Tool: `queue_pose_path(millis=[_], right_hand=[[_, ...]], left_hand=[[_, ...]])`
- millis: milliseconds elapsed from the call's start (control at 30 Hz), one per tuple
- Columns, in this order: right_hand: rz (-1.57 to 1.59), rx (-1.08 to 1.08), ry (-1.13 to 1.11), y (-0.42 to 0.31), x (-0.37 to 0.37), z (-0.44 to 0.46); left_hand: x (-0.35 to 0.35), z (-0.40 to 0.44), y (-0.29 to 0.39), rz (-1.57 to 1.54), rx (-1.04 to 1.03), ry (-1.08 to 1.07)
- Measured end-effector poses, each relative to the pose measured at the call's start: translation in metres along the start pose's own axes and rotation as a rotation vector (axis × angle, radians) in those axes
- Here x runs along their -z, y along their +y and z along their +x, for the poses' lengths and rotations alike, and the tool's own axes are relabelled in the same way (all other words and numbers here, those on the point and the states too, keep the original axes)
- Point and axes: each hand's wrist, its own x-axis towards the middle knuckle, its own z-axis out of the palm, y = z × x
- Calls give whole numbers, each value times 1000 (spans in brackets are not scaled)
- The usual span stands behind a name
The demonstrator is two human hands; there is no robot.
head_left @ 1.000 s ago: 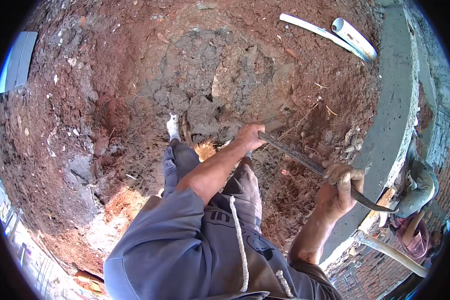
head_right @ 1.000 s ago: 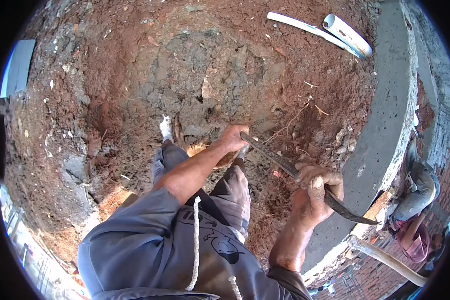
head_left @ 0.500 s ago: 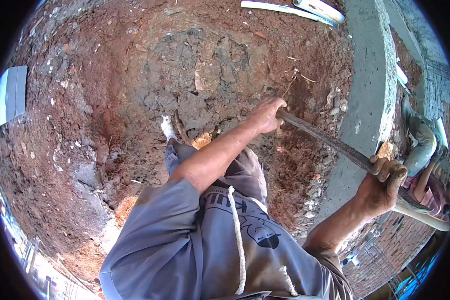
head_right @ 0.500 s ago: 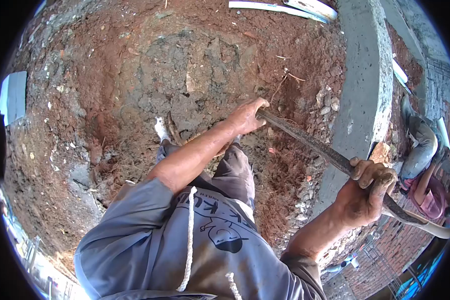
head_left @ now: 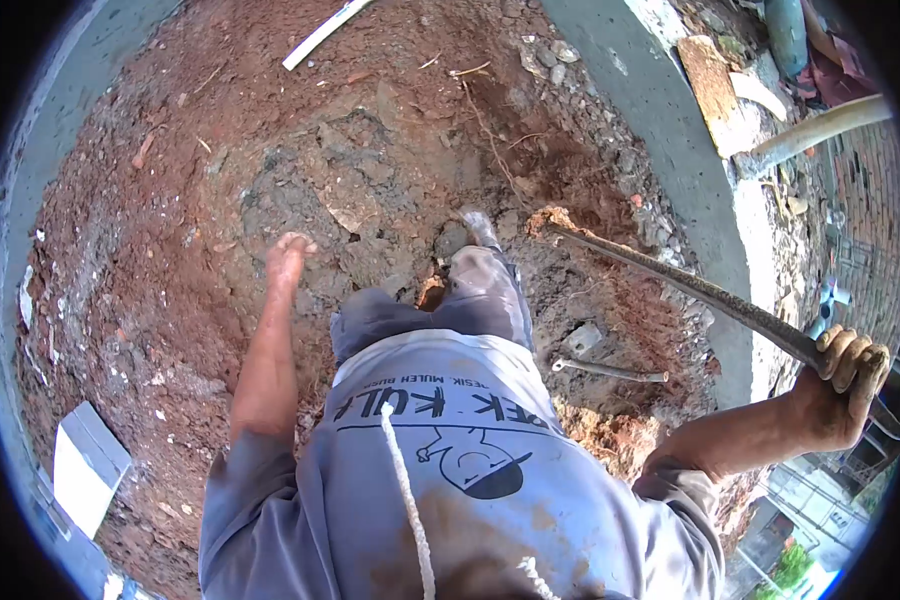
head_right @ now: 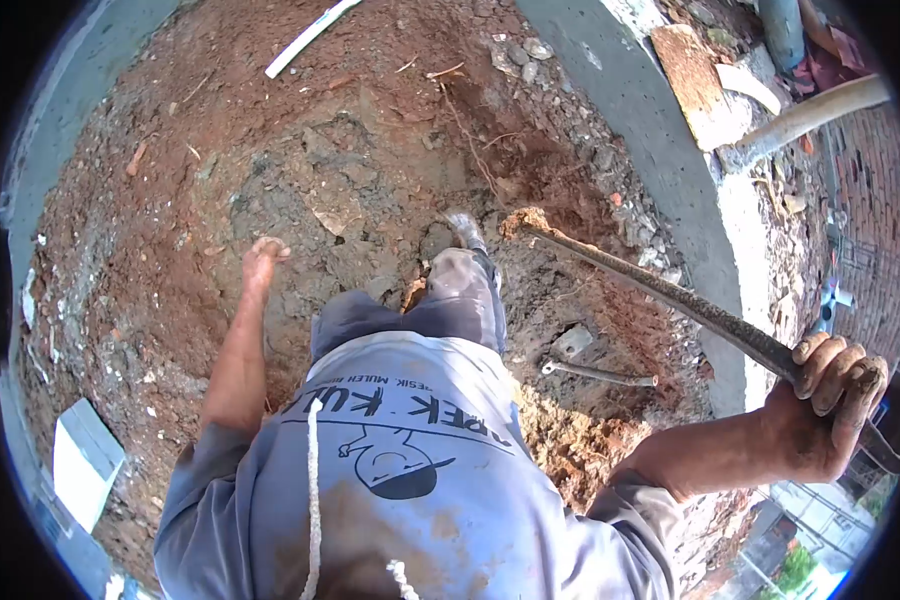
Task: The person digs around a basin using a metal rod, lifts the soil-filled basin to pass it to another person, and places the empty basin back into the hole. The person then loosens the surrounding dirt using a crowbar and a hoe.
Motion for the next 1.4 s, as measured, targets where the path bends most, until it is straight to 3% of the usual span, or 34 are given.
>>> queue_pose_path(millis=[167, 267, 333, 433, 500, 567, 633, 700, 733, 800, 900, 1100, 1167, 1200, 1267, 1367, 1400], right_hand=[[-158, 79, 423, 12, 26, -56], [-316, 68, 877, 62, 24, -78], [-440, -41, 992, 92, 40, -95], [-284, -196, 1190, 157, 87, -140], [-434, -364, 1238, 209, 119, -176], [-625, -672, 1248, 264, 139, -209], [-1398, -1000, 1191, 338, 168, -267], [-1175, -1220, 1139, 314, 169, -248], [-1061, -1317, 1078, 317, 182, -244], [-1152, -1331, 1025, 306, 181, -219], [-1156, -1371, 847, 303, 181, -196], [-1029, -1157, 293, 344, 140, -158], [-980, -1078, 140, 329, 111, -118], [-1017, -936, -6, 285, 91, -75], [-1122, -572, -29, 241, 70, -9], [-1698, 136, -376, 203, 76, 91], [-1893, 179, -500, 189, 74, 120]], left_hand=[[-39, 10, 91, 364, -92, -148], [-64, 1, 119, 523, -260, -175], [-82, -16, 141, 512, -406, -187], [-76, 3, 139, 574, -366, -285], [-65, -3, 144, 691, -366, -251], [-51, 8, 129, 671, -398, -232], [-46, 5, 124, 677, -326, -207], [-59, -34, 152, 794, -179, -93], [-50, -13, 126, 668, -183, -130], [-37, 19, 64, 529, -173, -195], [-48, 5, 56, 462, -161, -212], [-68, -3, 44, 237, -22, -221], [-76, -12, 58, 163, -16, -204], [-74, -15, 58, 183, -8, -195], [-79, -13, 80, 204, -17, -174], [-75, -12, 85, 231, -26, -111], [-71, -1, 71, 232, -31, -61]])
